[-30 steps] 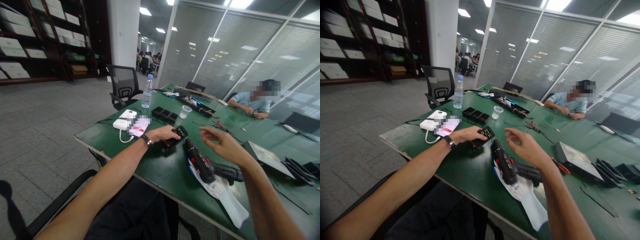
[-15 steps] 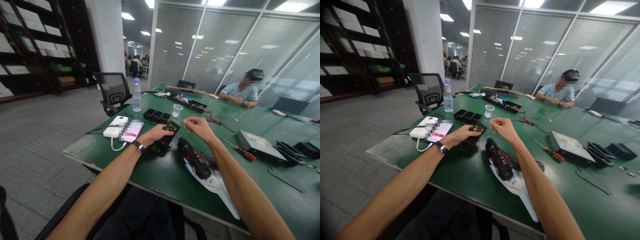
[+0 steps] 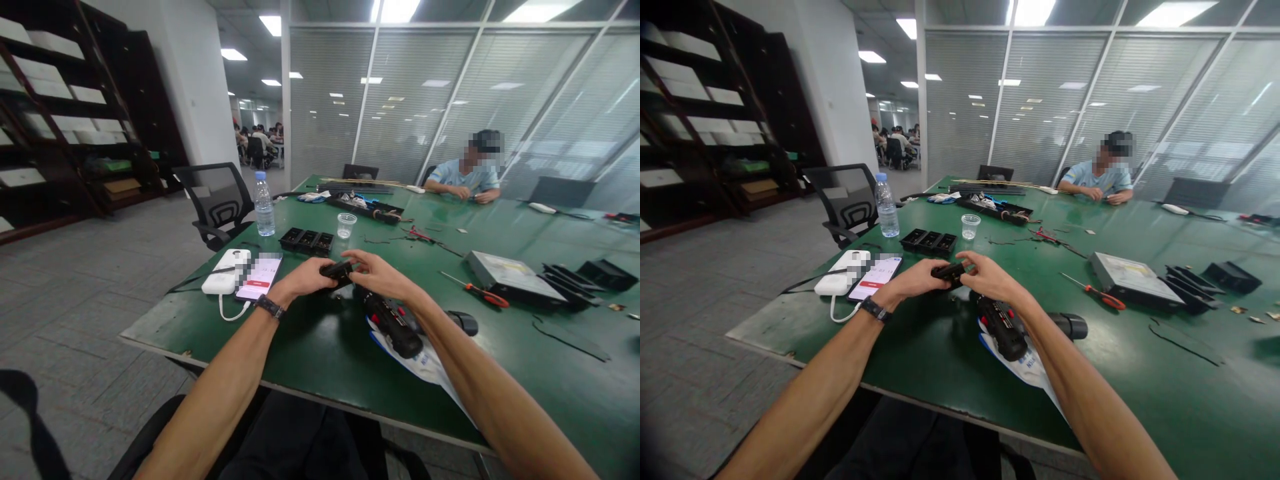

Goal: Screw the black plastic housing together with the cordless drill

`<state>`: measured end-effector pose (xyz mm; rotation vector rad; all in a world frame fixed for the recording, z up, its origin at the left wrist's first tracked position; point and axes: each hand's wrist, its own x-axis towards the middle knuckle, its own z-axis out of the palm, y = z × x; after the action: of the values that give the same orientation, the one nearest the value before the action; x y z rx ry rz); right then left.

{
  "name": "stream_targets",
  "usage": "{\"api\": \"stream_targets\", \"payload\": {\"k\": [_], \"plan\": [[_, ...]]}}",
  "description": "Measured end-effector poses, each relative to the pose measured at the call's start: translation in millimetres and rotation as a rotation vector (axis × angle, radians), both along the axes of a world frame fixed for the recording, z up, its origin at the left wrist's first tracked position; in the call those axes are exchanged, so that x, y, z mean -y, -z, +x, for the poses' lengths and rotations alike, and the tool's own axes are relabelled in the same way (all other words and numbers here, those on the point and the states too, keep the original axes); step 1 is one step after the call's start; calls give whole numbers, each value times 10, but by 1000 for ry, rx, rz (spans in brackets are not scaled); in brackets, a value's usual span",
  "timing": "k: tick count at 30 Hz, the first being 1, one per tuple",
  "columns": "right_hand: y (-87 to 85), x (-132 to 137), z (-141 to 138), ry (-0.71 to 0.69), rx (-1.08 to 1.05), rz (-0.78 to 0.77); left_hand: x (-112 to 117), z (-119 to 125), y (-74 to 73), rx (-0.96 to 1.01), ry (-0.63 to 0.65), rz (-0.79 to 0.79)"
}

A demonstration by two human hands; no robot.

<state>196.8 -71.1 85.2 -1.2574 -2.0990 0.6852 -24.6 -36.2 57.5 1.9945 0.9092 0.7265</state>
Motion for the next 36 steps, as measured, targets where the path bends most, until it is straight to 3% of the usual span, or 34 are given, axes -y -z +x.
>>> {"api": "stream_targets", "payload": {"k": [2, 6, 16, 28, 32, 36], "plan": [[-10, 40, -11, 7, 32, 47, -15, -27, -16, 5, 5, 35], [-9, 63, -10, 32, 88, 98, -30, -47, -27, 128, -104, 32], [77, 81, -58, 0, 140, 52, -39, 22, -62, 449, -169, 26], [146, 63, -57, -17, 39, 34, -44, 65, -22, 440, -243, 103], [164, -12, -35, 56, -85, 88, -49, 71, -24, 484, -286, 76], [184, -90, 19, 186, -186, 169, -16, 90, -21, 402, -232, -7]]}}
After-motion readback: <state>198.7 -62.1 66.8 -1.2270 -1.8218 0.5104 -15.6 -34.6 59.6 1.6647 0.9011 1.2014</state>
